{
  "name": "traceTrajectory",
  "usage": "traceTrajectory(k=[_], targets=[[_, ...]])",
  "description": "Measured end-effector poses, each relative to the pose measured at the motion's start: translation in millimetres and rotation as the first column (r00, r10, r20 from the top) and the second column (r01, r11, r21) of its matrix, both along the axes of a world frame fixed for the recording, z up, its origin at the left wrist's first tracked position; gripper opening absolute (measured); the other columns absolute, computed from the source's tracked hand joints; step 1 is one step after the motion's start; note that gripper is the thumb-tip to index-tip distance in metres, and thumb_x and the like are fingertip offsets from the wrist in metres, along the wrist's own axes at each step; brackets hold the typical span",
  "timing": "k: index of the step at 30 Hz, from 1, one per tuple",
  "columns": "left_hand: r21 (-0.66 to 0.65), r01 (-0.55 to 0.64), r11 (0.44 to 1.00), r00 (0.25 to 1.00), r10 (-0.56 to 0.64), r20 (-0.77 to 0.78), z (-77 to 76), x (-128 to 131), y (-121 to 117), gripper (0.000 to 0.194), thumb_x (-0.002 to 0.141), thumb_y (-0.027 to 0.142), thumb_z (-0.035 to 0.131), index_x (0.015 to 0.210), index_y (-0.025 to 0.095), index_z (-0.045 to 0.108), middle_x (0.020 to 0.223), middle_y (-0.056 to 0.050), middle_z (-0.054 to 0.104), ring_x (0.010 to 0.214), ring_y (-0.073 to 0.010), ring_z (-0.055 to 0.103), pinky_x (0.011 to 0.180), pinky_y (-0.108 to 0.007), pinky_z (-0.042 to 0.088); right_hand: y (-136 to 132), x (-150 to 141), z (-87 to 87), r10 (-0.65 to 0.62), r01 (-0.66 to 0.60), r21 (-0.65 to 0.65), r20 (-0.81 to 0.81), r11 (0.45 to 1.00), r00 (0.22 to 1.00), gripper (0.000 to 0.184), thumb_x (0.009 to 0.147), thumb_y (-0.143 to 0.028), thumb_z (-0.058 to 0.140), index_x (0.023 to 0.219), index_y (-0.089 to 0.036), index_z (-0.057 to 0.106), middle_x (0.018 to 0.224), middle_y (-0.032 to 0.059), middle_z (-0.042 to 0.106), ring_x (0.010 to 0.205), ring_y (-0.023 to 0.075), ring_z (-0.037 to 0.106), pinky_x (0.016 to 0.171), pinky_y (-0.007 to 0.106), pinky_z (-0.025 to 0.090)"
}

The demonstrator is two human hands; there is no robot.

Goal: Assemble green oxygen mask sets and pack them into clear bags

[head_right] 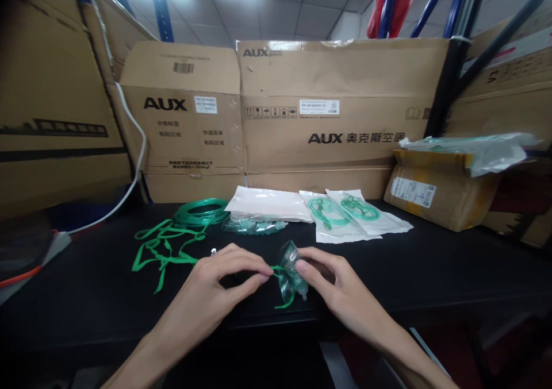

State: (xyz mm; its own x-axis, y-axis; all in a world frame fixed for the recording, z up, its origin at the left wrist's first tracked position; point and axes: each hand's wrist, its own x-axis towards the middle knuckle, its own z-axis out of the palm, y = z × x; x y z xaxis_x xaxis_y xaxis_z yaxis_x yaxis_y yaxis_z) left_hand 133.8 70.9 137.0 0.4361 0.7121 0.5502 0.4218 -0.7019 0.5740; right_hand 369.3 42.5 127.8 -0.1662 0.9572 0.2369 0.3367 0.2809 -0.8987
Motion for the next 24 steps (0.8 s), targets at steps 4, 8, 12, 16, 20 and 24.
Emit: traceTrajectory(k=[4,8,12,16,20,24], targets=[[0.003,0.024,1.000,1.000,-0.024,0.003,-0.2,0,1,0.018,0.091,0.019,0.073,0.092,0.036,0.078,0.097,0.012,0.078,0.092,-0.0158,0.068,0.090,-0.033,0.048,0,0,0.1,-0.004,0.004,0.003,-0.005,1.000,1.000,0.041,0.096,-0.057,0.061,0.125,-0.029,0.071,0.128,0.0026,0.071,0.123,0.0273,0.061,0.101,0.036,0.049],[-0.008,0.028,1.000,1.000,-0.028,0.007,1.3,1,0,0.017,0.093,0.019,0.072,0.092,0.035,0.078,0.098,0.009,0.078,0.093,-0.0168,0.068,0.091,-0.034,0.048,1,0,0.8,-0.028,0.028,0.009,0.008,1.000,1.000,0.042,0.096,-0.057,0.060,0.123,-0.028,0.072,0.127,0.0044,0.072,0.123,0.0295,0.061,0.101,0.040,0.050],[-0.019,0.033,0.999,0.999,-0.033,0.008,1.9,2,-2,0.017,0.092,0.019,0.072,0.093,0.035,0.077,0.096,0.010,0.077,0.092,-0.0156,0.067,0.088,-0.030,0.048,1,0,0.6,-0.013,0.013,0.014,0.020,1.000,1.000,0.041,0.096,-0.056,0.060,0.122,-0.027,0.072,0.120,0.0053,0.073,0.119,0.0301,0.063,0.098,0.041,0.052],[-0.066,-0.023,0.998,1.000,0.022,-0.006,0.0,3,-5,0.016,0.090,0.020,0.074,0.097,0.034,0.072,0.096,0.010,0.073,0.091,-0.0159,0.065,0.089,-0.031,0.045,2,-4,-2.3,-0.009,0.009,0.019,0.012,1.000,1.000,0.038,0.096,-0.055,0.060,0.119,-0.026,0.070,0.117,0.0056,0.072,0.119,0.0282,0.064,0.097,0.039,0.053],[-0.081,-0.056,0.995,0.998,0.053,-0.043,-1.2,3,-7,0.014,0.089,0.021,0.075,0.094,0.033,0.070,0.097,0.010,0.072,0.094,-0.0182,0.064,0.092,-0.034,0.041,2,-10,-9.7,-0.039,0.044,0.078,-0.062,0.996,0.997,0.030,0.098,-0.050,0.059,0.116,-0.026,0.062,0.119,0.0056,0.067,0.110,0.0227,0.067,0.090,0.034,0.057],[-0.086,-0.098,0.991,0.993,0.093,-0.066,0.0,6,-7,0.012,0.089,0.022,0.074,0.092,0.032,0.070,0.096,0.009,0.071,0.093,-0.0197,0.064,0.092,-0.036,0.040,-2,-15,-14.6,-0.079,0.087,0.204,-0.047,0.975,0.996,0.019,0.100,-0.044,0.058,0.110,-0.028,0.061,0.125,0.0058,0.060,0.113,0.0212,0.065,0.086,0.030,0.058]])
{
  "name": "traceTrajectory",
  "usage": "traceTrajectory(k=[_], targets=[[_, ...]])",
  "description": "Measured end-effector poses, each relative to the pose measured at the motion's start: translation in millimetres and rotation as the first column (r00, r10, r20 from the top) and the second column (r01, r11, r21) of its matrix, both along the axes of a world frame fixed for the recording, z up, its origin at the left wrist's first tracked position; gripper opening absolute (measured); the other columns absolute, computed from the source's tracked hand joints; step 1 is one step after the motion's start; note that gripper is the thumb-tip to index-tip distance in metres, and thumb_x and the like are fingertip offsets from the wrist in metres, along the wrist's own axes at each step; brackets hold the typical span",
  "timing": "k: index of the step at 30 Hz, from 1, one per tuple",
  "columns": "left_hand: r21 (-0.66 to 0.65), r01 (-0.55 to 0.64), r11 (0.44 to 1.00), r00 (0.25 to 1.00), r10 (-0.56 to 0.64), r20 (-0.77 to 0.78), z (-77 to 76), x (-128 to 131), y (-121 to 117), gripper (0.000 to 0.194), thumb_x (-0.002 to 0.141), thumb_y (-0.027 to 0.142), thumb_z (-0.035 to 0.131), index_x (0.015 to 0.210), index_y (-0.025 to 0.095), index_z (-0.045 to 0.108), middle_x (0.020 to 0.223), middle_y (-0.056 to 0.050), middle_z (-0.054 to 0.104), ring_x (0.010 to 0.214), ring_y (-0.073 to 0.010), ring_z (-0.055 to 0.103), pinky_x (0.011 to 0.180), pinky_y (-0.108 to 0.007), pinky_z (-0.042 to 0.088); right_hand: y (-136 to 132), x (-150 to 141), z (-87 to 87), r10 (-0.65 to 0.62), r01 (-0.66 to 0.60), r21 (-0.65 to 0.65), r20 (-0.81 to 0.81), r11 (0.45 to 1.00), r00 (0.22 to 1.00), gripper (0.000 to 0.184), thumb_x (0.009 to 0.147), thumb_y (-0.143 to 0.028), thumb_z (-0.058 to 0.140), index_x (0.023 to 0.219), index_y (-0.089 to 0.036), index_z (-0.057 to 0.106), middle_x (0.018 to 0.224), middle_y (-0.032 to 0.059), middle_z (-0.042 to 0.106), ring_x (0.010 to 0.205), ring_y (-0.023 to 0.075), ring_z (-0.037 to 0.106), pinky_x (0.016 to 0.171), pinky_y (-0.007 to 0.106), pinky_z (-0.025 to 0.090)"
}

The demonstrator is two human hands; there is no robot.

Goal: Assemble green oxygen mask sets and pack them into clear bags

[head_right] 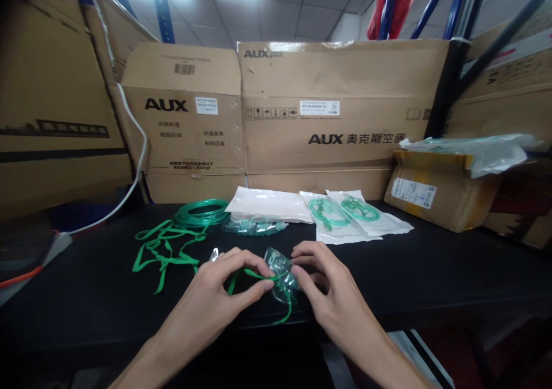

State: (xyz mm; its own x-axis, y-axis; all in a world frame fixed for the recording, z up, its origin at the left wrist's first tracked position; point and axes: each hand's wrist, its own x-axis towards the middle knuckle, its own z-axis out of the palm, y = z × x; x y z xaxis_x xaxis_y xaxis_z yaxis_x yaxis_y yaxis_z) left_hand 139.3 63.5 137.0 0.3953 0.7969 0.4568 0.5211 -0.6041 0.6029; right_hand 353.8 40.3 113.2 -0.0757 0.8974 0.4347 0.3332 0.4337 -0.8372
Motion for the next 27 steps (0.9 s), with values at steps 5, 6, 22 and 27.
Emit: traceTrajectory(k=[5,6,22,27], targets=[[-0.010,-0.032,0.999,0.999,0.032,-0.002,-0.5,1,1,0.009,0.090,0.023,0.073,0.092,0.032,0.070,0.094,0.007,0.071,0.094,-0.0207,0.065,0.090,-0.036,0.042,-7,-5,2.1,-0.017,-0.009,0.143,0.179,0.990,0.984,0.014,0.100,-0.033,0.057,0.103,-0.028,0.070,0.134,0.0061,0.054,0.114,0.0224,0.063,0.085,0.032,0.058],[-0.009,-0.034,0.999,0.999,0.034,-0.004,-0.9,1,1,0.009,0.090,0.023,0.072,0.092,0.032,0.070,0.094,0.007,0.071,0.094,-0.0209,0.065,0.089,-0.035,0.042,-7,-5,2.4,-0.020,-0.011,0.162,0.188,0.987,0.982,0.014,0.099,-0.032,0.057,0.101,-0.028,0.070,0.132,0.0066,0.055,0.112,0.0225,0.064,0.084,0.032,0.057],[0.161,0.062,0.985,0.997,-0.052,-0.063,-6.4,10,-3,0.020,0.088,0.021,0.071,0.104,0.033,0.068,0.096,0.004,0.073,0.090,-0.0225,0.067,0.086,-0.039,0.048,-6,-12,-10.8,-0.162,0.029,0.428,0.278,0.903,0.947,0.014,0.100,-0.019,0.052,0.098,-0.025,0.065,0.117,0.0071,0.063,0.108,0.0197,0.067,0.091,0.027,0.055],[0.214,0.038,0.976,0.998,-0.026,-0.059,-5.2,11,-4,0.018,0.086,0.017,0.069,0.097,0.031,0.068,0.092,0.004,0.073,0.086,-0.0223,0.067,0.086,-0.040,0.047,-7,-12,-9.7,-0.177,0.031,0.452,0.286,0.892,0.942,0.014,0.099,-0.017,0.053,0.098,-0.024,0.065,0.112,0.0075,0.065,0.104,0.0209,0.068,0.088,0.030,0.057]])
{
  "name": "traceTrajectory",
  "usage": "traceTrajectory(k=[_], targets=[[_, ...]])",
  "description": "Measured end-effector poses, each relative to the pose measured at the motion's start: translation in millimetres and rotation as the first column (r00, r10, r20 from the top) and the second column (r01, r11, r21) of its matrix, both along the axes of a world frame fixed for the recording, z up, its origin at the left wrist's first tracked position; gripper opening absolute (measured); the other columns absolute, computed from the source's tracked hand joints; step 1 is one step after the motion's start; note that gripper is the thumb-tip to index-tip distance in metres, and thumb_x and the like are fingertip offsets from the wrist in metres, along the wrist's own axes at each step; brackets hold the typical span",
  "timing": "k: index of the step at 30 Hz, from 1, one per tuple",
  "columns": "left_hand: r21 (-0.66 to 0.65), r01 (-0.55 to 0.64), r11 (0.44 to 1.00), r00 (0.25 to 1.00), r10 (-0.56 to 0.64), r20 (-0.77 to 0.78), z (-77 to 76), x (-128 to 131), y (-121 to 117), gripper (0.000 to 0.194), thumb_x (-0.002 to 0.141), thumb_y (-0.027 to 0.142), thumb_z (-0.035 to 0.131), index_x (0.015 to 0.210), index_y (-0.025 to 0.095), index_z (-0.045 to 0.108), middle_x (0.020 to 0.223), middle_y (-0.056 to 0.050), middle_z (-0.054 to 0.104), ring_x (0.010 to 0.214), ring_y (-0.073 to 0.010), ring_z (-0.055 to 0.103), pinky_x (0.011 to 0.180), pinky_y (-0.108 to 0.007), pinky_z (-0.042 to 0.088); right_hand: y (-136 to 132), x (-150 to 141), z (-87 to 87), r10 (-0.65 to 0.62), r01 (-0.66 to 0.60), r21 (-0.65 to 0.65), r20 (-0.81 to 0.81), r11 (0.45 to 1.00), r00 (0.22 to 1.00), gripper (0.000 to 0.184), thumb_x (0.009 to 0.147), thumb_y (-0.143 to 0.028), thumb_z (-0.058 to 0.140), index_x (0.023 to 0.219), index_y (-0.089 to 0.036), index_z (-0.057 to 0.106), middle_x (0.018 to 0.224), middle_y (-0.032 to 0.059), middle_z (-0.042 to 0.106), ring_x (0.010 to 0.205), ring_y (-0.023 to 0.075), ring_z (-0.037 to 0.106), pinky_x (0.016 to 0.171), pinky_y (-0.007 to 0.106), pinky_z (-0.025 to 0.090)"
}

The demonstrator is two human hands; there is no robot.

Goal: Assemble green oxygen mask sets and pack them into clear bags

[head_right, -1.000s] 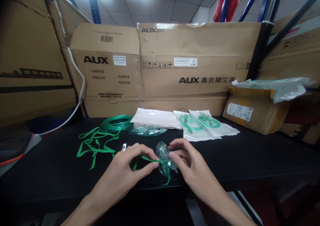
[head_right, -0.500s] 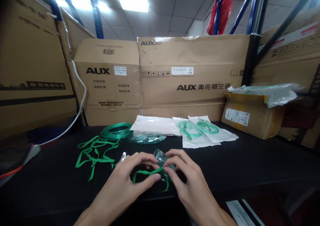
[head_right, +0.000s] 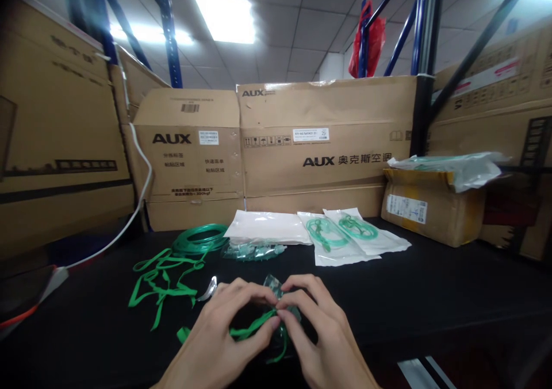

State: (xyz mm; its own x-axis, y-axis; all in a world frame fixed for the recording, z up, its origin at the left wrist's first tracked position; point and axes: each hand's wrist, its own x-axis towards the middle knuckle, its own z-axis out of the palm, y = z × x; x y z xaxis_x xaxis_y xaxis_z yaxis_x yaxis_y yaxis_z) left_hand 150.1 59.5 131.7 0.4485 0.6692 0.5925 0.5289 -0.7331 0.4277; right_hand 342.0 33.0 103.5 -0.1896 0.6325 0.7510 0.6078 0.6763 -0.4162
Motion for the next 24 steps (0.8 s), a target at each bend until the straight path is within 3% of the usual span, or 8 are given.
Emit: traceTrajectory(k=[8,15,18,24], targets=[[-0.029,-0.026,0.999,1.000,0.026,0.003,1.8,-5,1,0.016,0.085,0.020,0.068,0.095,0.032,0.067,0.090,0.006,0.072,0.087,-0.0225,0.068,0.094,-0.045,0.040,-1,6,10.4,0.009,-0.017,-0.093,-0.086,0.996,0.996,0.012,0.099,-0.024,0.055,0.093,-0.025,0.065,0.106,0.0050,0.067,0.099,0.0207,0.068,0.086,0.030,0.055],[-0.101,-0.082,0.991,0.997,0.082,-0.003,2.7,-10,2,0.016,0.086,0.022,0.069,0.098,0.034,0.068,0.095,0.006,0.072,0.093,-0.0241,0.067,0.098,-0.048,0.038,-4,17,28.5,-0.048,-0.013,-0.288,-0.204,0.958,0.978,0.016,0.097,-0.036,0.059,0.087,-0.026,0.065,0.095,0.0017,0.069,0.092,0.0207,0.066,0.082,0.031,0.051],[-0.080,-0.042,0.996,0.999,0.042,-0.003,2.7,-8,1,0.017,0.087,0.021,0.069,0.097,0.033,0.068,0.092,0.007,0.072,0.090,-0.0224,0.067,0.096,-0.045,0.038,-4,14,25.9,-0.054,-0.023,-0.353,-0.207,0.935,0.977,0.014,0.092,-0.039,0.065,0.096,-0.026,0.067,0.092,0.0012,0.070,0.085,0.0200,0.065,0.077,0.032,0.052],[-0.058,-0.002,0.998,1.000,0.003,0.021,1.6,-6,-1,0.020,0.086,0.018,0.072,0.099,0.033,0.068,0.092,0.008,0.073,0.088,-0.0209,0.068,0.089,-0.040,0.040,5,8,16.3,-0.045,-0.094,-0.426,-0.305,0.900,0.951,0.035,0.083,-0.040,0.075,0.112,-0.023,0.062,0.087,0.0008,0.066,0.077,0.0183,0.063,0.070,0.031,0.052]])
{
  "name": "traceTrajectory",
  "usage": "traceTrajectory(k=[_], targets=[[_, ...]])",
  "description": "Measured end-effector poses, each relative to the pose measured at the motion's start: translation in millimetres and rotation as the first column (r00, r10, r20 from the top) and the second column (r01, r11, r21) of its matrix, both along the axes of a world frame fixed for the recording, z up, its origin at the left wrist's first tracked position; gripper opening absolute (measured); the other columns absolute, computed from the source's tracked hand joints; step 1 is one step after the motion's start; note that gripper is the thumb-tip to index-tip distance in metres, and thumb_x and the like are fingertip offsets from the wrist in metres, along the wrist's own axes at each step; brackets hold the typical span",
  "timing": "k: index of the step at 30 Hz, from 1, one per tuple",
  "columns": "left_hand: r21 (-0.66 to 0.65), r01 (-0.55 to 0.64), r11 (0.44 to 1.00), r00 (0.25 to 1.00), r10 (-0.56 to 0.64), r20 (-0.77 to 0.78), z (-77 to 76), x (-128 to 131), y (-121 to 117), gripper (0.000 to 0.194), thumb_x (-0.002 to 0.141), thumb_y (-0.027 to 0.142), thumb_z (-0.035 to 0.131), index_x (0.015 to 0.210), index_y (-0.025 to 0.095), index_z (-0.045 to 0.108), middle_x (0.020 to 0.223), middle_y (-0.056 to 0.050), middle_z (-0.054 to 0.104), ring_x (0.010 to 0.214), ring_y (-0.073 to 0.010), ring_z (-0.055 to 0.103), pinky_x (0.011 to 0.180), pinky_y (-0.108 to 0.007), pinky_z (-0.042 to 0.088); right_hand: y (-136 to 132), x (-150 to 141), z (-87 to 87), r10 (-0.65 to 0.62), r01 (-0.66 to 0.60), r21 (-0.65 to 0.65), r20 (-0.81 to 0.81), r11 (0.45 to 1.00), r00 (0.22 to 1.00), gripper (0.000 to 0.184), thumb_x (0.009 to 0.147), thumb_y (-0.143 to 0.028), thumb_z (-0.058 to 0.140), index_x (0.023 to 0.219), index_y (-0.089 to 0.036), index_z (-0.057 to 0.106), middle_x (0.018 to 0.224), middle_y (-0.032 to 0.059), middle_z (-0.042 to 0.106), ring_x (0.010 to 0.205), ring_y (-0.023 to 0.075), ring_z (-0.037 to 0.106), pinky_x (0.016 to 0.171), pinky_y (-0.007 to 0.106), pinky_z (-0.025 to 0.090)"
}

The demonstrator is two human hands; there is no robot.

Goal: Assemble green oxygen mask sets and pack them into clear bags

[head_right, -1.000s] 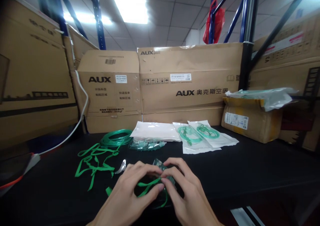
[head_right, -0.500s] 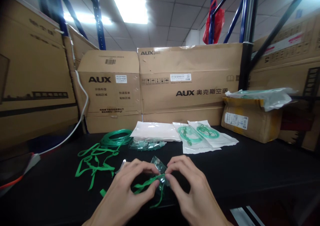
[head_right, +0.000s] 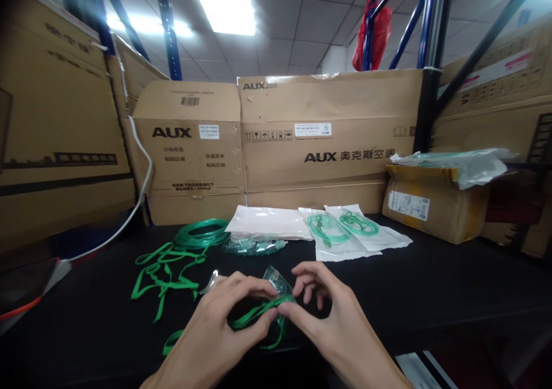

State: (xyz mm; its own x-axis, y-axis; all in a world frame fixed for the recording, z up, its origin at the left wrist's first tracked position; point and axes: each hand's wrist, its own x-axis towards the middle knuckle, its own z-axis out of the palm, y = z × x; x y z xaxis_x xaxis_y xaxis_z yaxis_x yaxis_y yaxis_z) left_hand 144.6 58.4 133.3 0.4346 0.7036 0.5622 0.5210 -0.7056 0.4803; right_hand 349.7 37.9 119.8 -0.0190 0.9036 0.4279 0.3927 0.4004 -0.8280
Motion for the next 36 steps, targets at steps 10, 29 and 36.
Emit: traceTrajectory(k=[10,29,36], targets=[[0.029,0.020,0.999,0.999,-0.020,0.028,-0.5,4,-3,0.028,0.084,0.012,0.072,0.100,0.033,0.068,0.091,0.011,0.073,0.087,-0.0188,0.067,0.087,-0.037,0.041,-6,-9,-6.5,0.029,-0.046,0.155,0.108,0.987,0.994,0.010,0.093,-0.031,0.066,0.086,-0.024,0.069,0.081,-0.0009,0.059,0.073,0.0149,0.056,0.066,0.026,0.044],[0.091,0.037,0.995,0.998,-0.041,0.045,-2.9,4,-3,0.027,0.083,0.009,0.073,0.099,0.030,0.068,0.090,0.010,0.073,0.084,-0.0173,0.066,0.082,-0.036,0.040,-10,-7,-1.6,0.049,-0.131,0.361,0.230,0.923,0.972,0.008,0.096,-0.017,0.062,0.095,-0.024,0.066,0.084,-0.0018,0.062,0.074,0.0127,0.061,0.068,0.024,0.050],[0.120,0.027,0.992,0.999,-0.031,0.029,-4.3,4,-3,0.022,0.086,0.013,0.073,0.099,0.029,0.066,0.090,0.009,0.073,0.084,-0.0175,0.066,0.082,-0.036,0.040,-13,-3,6.5,-0.028,-0.046,0.425,0.167,0.904,0.986,0.014,0.098,-0.018,0.061,0.085,-0.022,0.064,0.079,-0.0016,0.062,0.071,0.0127,0.061,0.065,0.024,0.049]])
